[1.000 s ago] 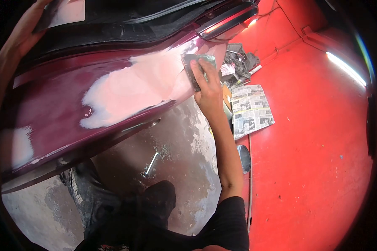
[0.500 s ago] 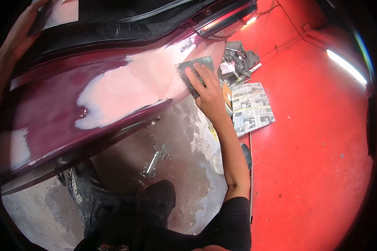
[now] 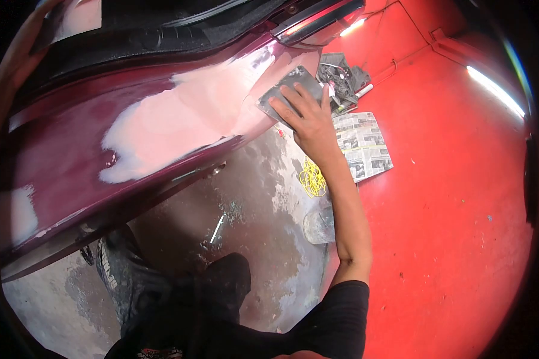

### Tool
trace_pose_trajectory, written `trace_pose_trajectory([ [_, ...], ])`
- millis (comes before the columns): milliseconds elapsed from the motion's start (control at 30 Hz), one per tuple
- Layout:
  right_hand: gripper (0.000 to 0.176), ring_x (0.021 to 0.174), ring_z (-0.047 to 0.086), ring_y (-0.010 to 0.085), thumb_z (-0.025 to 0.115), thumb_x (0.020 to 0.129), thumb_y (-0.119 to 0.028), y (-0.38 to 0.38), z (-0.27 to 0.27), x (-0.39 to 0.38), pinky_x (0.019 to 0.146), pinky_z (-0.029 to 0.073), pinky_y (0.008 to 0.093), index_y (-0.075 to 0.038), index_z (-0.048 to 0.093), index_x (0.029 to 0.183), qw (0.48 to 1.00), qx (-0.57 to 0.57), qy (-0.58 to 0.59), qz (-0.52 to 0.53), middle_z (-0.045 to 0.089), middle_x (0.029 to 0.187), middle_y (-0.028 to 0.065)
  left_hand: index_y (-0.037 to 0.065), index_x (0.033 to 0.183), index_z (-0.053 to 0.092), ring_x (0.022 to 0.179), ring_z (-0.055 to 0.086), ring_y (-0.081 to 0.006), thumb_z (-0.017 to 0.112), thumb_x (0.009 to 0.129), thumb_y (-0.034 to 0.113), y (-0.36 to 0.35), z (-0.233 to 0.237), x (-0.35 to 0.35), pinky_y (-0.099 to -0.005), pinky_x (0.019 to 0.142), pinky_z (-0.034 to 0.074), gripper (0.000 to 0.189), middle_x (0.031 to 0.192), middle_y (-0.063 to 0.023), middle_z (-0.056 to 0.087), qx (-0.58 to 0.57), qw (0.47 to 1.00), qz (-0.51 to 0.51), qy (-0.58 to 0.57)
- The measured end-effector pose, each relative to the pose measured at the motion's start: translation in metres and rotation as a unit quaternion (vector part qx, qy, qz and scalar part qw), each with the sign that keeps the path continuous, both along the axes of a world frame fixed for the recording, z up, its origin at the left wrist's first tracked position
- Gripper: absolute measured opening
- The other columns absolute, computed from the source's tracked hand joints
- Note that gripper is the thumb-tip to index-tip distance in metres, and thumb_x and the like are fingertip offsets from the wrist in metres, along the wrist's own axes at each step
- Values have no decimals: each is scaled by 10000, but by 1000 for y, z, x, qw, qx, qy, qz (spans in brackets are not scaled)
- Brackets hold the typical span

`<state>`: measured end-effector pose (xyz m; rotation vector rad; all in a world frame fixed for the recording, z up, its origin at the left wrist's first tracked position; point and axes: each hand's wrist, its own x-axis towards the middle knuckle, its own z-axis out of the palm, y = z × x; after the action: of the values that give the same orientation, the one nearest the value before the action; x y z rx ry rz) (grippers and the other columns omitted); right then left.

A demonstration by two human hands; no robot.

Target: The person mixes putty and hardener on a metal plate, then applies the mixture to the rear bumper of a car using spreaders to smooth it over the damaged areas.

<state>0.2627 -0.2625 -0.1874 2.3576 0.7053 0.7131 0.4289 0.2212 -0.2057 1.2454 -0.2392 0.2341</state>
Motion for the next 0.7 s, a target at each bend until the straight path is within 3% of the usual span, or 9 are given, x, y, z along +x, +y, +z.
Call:
trace_pose_trajectory([
  [67, 639, 1225, 538, 299, 597, 717, 78, 0, 10, -3, 1045, 293, 678, -224, 595, 1280, 999, -32, 1, -14, 569, 1309, 64, 82, 1093, 613, 916, 550, -123, 599, 940, 235, 1, 9, -4, -262, 793, 429, 217, 1029, -12, 590, -26, 998, -59, 3],
  [167, 626, 1219, 541, 309, 559, 723, 102, 9, 15, -9, 1056, 346, 591, -176, 596, 1282, 999, 31, -37, -15, 572, 1288, 113, 52, 964, 643, 753, 591, -120, 621, 936, 154, 8, 19, -17, -250, 671, 467, 109, 856, -18, 630, -62, 976, -207, -7],
  [200, 627, 1217, 540, 319, 542, 722, 114, 14, 13, -5, 1054, 364, 548, -154, 592, 1286, 993, 110, -30, 10, 570, 1283, 132, 41, 922, 654, 699, 604, -120, 629, 934, 127, 5, 18, -17, -246, 630, 479, 90, 798, -19, 643, -74, 970, -231, -12],
  [267, 629, 1213, 538, 337, 509, 720, 138, 32, -1, 4, 1049, 400, 460, -108, 582, 1295, 961, 270, -18, 52, 565, 1272, 171, 40, 924, 655, 702, 608, -129, 628, 935, 132, -8, 17, -12, -250, 631, 481, 97, 797, -25, 642, -90, 981, -173, 4],
  [300, 644, 1206, 535, 360, 446, 717, 165, 46, -7, 5, 1027, 424, 369, -38, 546, 1320, 953, 295, -21, 65, 557, 1268, 208, 39, 925, 656, 704, 609, -134, 627, 936, 135, -13, 17, -11, -252, 632, 482, 101, 797, -28, 641, -96, 985, -143, 10],
  [433, 614, 1196, 537, 365, 463, 728, 150, 55, -26, 26, 1024, 425, 393, 9, 532, 1322, 952, 291, -65, 67, 554, 1264, 216, 32, 921, 655, 728, 613, -154, 613, 946, 151, -20, 20, -18, -260, 647, 483, 128, 818, -40, 639, -87, 994, -67, 22],
  [533, 606, 1183, 539, 376, 505, 734, 133, 56, -32, 27, 1010, 434, 400, -12, 544, 1321, 962, 264, -63, 32, 555, 1254, 216, -39, 1123, 586, 890, 677, -236, 581, 939, 105, -36, 15, -24, -380, 825, 554, 234, 994, -126, 676, -128, 990, -58, -22],
  [700, 649, 1160, 543, 390, 556, 709, 119, 60, -41, 15, 981, 450, 426, -81, 566, 1327, 973, 226, -42, -1, 559, 1243, 211, -46, 1119, 569, 883, 676, -236, 587, 926, 93, -47, 20, -37, -365, 819, 560, 238, 977, -134, 671, -131, 990, -45, -5],
])
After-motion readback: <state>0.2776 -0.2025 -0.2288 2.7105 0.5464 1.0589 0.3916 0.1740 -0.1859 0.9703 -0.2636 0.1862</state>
